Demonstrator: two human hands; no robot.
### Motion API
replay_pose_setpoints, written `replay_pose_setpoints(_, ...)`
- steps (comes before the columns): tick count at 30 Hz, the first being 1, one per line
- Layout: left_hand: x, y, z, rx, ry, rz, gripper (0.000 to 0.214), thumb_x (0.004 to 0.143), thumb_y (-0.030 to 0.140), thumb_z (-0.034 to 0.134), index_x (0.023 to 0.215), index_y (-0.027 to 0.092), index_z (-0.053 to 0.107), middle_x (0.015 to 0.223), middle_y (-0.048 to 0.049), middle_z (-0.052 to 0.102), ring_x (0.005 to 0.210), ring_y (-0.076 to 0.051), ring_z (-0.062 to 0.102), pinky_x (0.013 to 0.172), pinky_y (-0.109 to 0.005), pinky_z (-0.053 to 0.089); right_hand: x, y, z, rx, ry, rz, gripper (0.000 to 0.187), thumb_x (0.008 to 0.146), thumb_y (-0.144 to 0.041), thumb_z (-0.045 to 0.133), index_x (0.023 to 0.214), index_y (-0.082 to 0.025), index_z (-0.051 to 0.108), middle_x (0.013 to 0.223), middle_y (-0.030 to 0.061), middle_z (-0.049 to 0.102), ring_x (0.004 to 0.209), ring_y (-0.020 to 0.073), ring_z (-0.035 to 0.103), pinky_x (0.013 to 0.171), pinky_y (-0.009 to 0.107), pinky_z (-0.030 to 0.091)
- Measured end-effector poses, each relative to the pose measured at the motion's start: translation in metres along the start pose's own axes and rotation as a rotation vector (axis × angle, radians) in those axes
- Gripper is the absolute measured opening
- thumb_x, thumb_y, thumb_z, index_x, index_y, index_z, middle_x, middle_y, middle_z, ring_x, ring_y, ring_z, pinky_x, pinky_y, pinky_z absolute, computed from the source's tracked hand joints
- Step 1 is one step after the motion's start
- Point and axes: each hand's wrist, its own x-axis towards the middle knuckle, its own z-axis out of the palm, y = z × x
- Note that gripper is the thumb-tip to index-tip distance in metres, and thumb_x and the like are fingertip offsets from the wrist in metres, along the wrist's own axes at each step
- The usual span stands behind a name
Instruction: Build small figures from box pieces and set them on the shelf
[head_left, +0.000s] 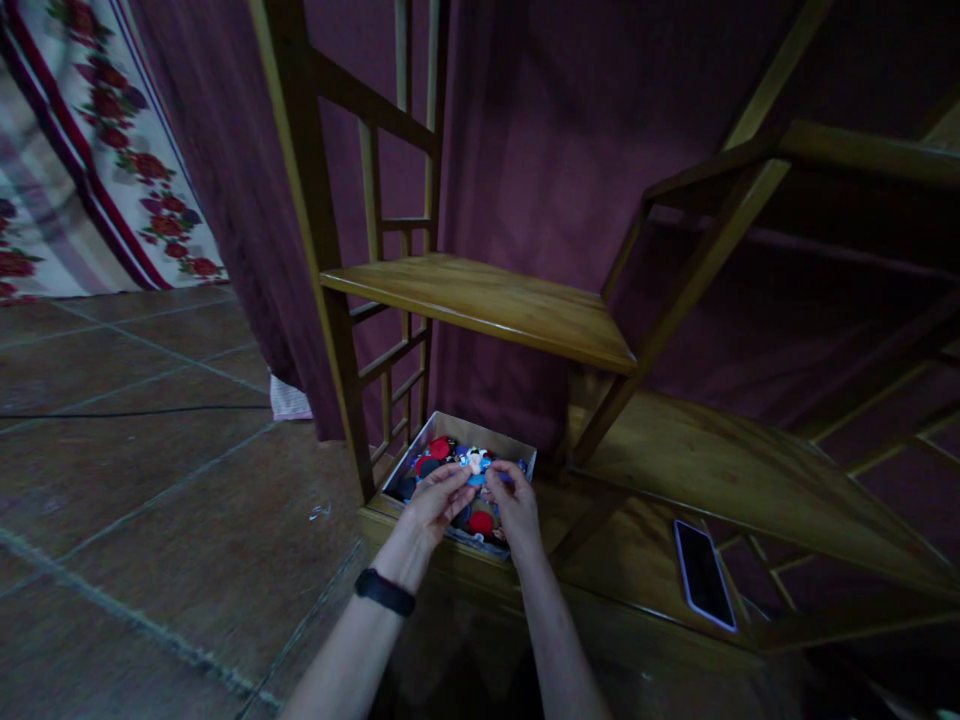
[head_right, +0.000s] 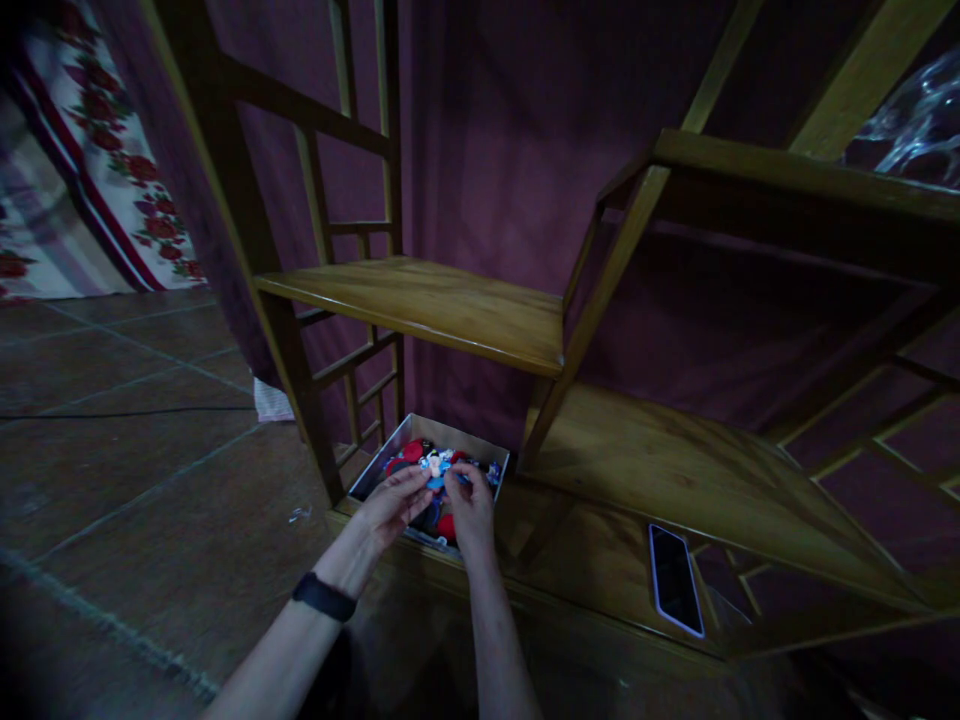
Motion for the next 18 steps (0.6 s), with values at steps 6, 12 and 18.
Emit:
replay_pose_setpoints(6,-0.002,-0.004,0.001,0.138,-0.011,0.132,0.024,0.057,0.013,0.079,0.077,0.012,0.066,0.076,-0.0047,0.069,0.063,-0.011,0.063,0.059,-0.019,0.052,0.004,0.005,-0.005,0.058,0.032,0.070,0.029,0.063,-0.043,0.067,0.080,-0.020,0.065,0.078,0.0006,0.065,0.065,0.0148,0.059,0.058,0.026,0.051)
replay_pose_setpoints(12,-0.004,-0.003,0.000,0.178,-0.086,0.211,0.032,0.057,0.019,0.079,0.086,0.014,0.068,0.081,-0.0055,0.069,0.070,-0.012,0.063,0.066,-0.021,0.051,0.005,0.007,-0.010,0.058,-0.033,0.031,0.021,0.066,-0.034,0.066,0.082,-0.021,0.063,0.082,-0.0005,0.064,0.074,0.0155,0.060,0.069,0.028,0.050)
replay_pose_setpoints(18,-0.002,0.001,0.002,0.148,-0.212,0.302,0.030,0.060,0.018,0.077,0.089,0.014,0.069,0.093,-0.0086,0.069,0.081,-0.016,0.064,0.076,-0.026,0.050,0.007,0.003,-0.010,0.049,-0.030,-0.086,0.018,0.066,-0.030,0.066,0.082,-0.021,0.065,0.093,0.0012,0.066,0.087,0.0180,0.060,0.082,0.031,0.046)
